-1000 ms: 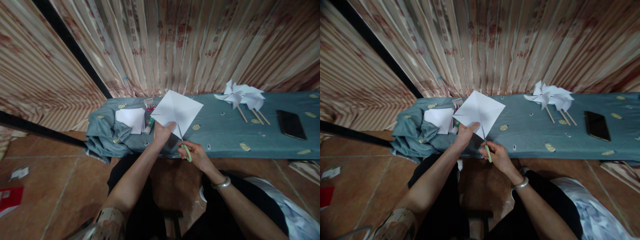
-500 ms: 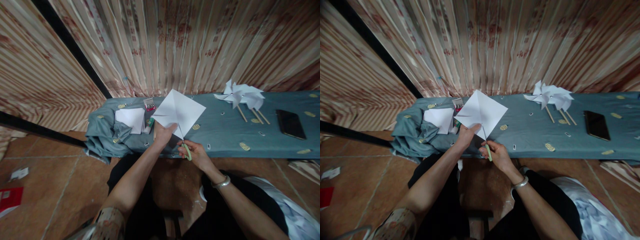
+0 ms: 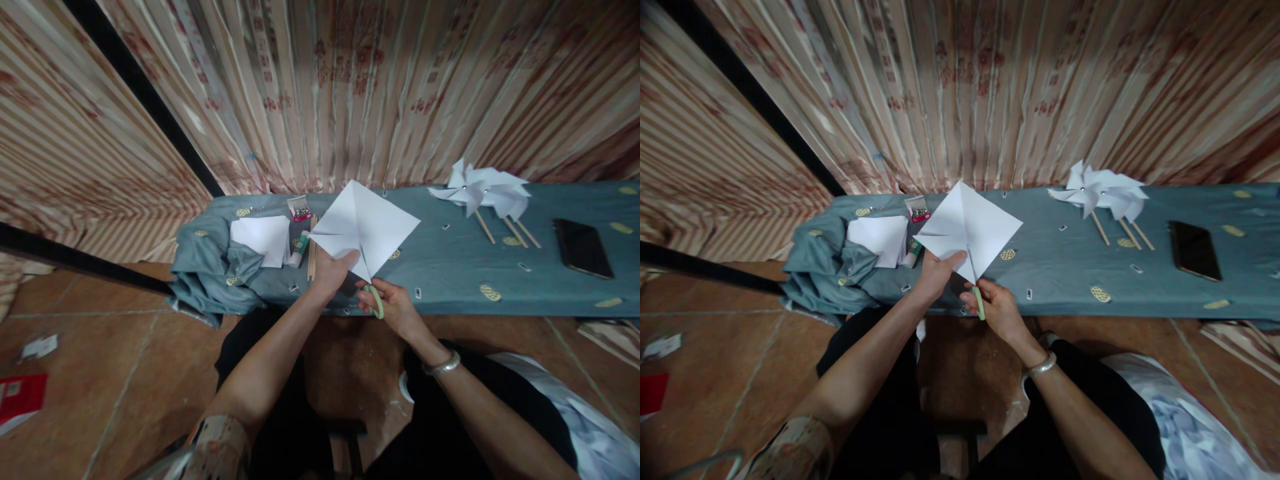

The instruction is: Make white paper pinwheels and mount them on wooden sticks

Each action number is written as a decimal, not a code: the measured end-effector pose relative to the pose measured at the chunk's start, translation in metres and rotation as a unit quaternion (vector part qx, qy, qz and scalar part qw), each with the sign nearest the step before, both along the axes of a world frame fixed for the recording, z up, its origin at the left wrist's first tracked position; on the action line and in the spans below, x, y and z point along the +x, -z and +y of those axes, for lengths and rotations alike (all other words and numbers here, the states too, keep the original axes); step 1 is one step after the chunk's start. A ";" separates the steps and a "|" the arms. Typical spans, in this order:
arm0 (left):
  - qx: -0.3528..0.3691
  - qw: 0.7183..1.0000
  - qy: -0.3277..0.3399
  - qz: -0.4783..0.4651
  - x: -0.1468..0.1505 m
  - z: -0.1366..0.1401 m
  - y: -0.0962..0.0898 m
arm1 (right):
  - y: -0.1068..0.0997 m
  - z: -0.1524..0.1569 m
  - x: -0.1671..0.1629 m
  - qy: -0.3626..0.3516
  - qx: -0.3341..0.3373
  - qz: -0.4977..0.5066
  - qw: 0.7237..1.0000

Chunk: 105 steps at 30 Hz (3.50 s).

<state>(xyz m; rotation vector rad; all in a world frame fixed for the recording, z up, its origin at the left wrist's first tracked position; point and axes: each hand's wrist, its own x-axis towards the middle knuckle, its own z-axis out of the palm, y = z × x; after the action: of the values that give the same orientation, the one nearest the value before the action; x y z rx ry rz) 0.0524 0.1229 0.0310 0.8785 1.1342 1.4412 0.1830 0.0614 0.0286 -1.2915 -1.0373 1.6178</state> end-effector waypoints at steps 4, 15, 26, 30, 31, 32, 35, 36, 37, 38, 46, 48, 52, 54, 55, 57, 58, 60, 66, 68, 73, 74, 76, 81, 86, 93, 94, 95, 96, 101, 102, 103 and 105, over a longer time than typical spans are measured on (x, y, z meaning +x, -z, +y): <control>-0.005 1.000 0.004 0.001 0.000 -0.001 -0.001 | 0.001 0.000 0.000 0.000 0.002 0.000 1.000; -0.001 0.999 0.006 0.044 0.001 -0.009 -0.009 | 0.005 0.002 0.003 -0.007 0.039 -0.020 0.999; -0.018 0.999 0.008 0.038 0.002 -0.009 -0.011 | 0.003 0.002 0.002 0.008 0.020 -0.010 1.000; -0.013 0.999 0.010 0.029 0.001 -0.009 -0.011 | 0.005 0.002 0.003 0.004 0.022 -0.011 1.000; -0.012 1.000 0.011 0.024 0.001 -0.009 -0.011 | 0.005 0.002 0.003 0.003 0.024 -0.013 1.000; -0.012 1.000 0.012 0.019 0.001 -0.009 -0.011 | 0.006 0.002 0.002 0.003 0.025 -0.013 1.000; -0.015 1.000 0.010 0.014 0.001 -0.008 -0.009 | 0.005 0.002 0.001 0.008 0.025 -0.012 1.000; -0.013 1.000 0.011 0.014 0.001 -0.008 -0.009 | 0.005 0.002 0.001 0.010 0.024 -0.010 1.000; -0.010 1.000 0.011 0.015 0.001 -0.008 -0.008 | 0.005 0.002 0.001 0.012 0.023 -0.009 1.000; -0.007 1.000 0.012 0.015 0.001 -0.008 -0.007 | 0.004 0.002 0.000 0.012 0.022 -0.009 1.000; -0.009 1.000 0.011 0.019 0.000 -0.007 -0.003 | 0.005 0.001 0.002 -0.005 0.034 -0.025 0.999; -0.013 1.000 0.010 0.013 -0.001 -0.005 -0.002 | 0.005 0.000 0.003 -0.022 0.042 -0.028 0.999; -0.026 1.000 -0.011 0.007 -0.004 0.002 -0.002 | 0.005 -0.003 0.006 -0.053 0.052 -0.032 0.997; -0.014 1.000 -0.024 0.006 -0.007 0.006 -0.002 | 0.003 -0.003 0.009 -0.067 0.046 -0.034 0.996; -0.005 1.000 -0.030 0.003 -0.009 0.007 -0.003 | 0.001 -0.003 0.011 -0.077 0.043 -0.037 0.995; -0.001 0.999 -0.040 -0.010 -0.013 0.010 -0.004 | -0.003 -0.003 0.017 -0.108 0.034 -0.046 0.993; -0.005 0.999 -0.046 -0.015 -0.014 0.011 -0.005 | -0.006 -0.002 0.021 -0.129 0.027 -0.050 0.990; -0.020 0.998 -0.057 -0.020 -0.018 0.013 -0.006 | -0.012 -0.001 0.030 -0.170 0.010 -0.057 0.984; -0.016 0.998 -0.055 0.015 -0.025 0.015 -0.003 | -0.030 0.001 0.064 -0.182 0.025 -0.043 0.982; -0.006 0.999 -0.043 0.031 -0.026 0.013 -0.001 | -0.033 0.004 0.074 -0.123 0.051 -0.045 0.990; -0.015 0.995 0.028 0.092 -0.027 0.005 0.001 | -0.029 0.022 0.090 0.108 0.101 -0.102 0.984; -0.012 0.994 0.046 0.103 -0.027 0.003 0.001 | -0.027 0.025 0.091 0.132 0.111 -0.112 0.979; -0.007 0.990 0.079 0.120 -0.026 -0.001 0.000 | -0.025 0.029 0.093 0.152 0.125 -0.121 0.973; -0.027 0.974 0.167 0.149 -0.023 -0.008 0.004 | -0.022 0.030 0.087 0.141 0.116 -0.121 0.976; -0.037 0.955 0.226 0.187 -0.024 -0.009 0.005 | -0.021 0.030 0.081 0.117 0.067 -0.069 0.988; -0.090 0.957 0.218 0.168 -0.023 -0.008 -0.010 | -0.016 0.032 0.081 0.110 0.066 -0.071 0.989; -0.096 0.961 0.215 0.143 -0.023 -0.008 -0.010 | -0.016 0.033 0.082 0.117 0.073 -0.071 0.988; -0.101 0.964 0.215 0.117 -0.022 -0.008 -0.011 | -0.015 0.033 0.082 0.127 0.079 -0.071 0.986; -0.103 0.967 0.217 0.089 -0.022 -0.008 -0.011 | -0.015 0.034 0.082 0.141 0.085 -0.069 0.984; -0.105 0.964 0.231 -0.082 -0.018 -0.011 -0.016 | -0.013 0.037 0.080 0.219 0.100 -0.020 0.971; -0.102 0.960 0.235 -0.113 -0.017 -0.012 -0.018 | -0.013 0.037 0.078 0.233 0.102 -0.004 0.967; -0.098 0.956 0.241 -0.137 -0.016 -0.013 -0.019 | -0.012 0.038 0.076 0.244 0.105 0.011 0.964; -0.089 0.950 0.255 -0.157 -0.012 -0.015 -0.021 | -0.012 0.038 0.072 0.256 0.108 0.030 0.960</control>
<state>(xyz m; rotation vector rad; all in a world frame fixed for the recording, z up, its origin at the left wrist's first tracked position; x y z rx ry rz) 0.0404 0.1080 0.0518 0.7154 0.7139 0.9879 0.2545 0.0999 0.0407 -1.2264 -0.7365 1.1113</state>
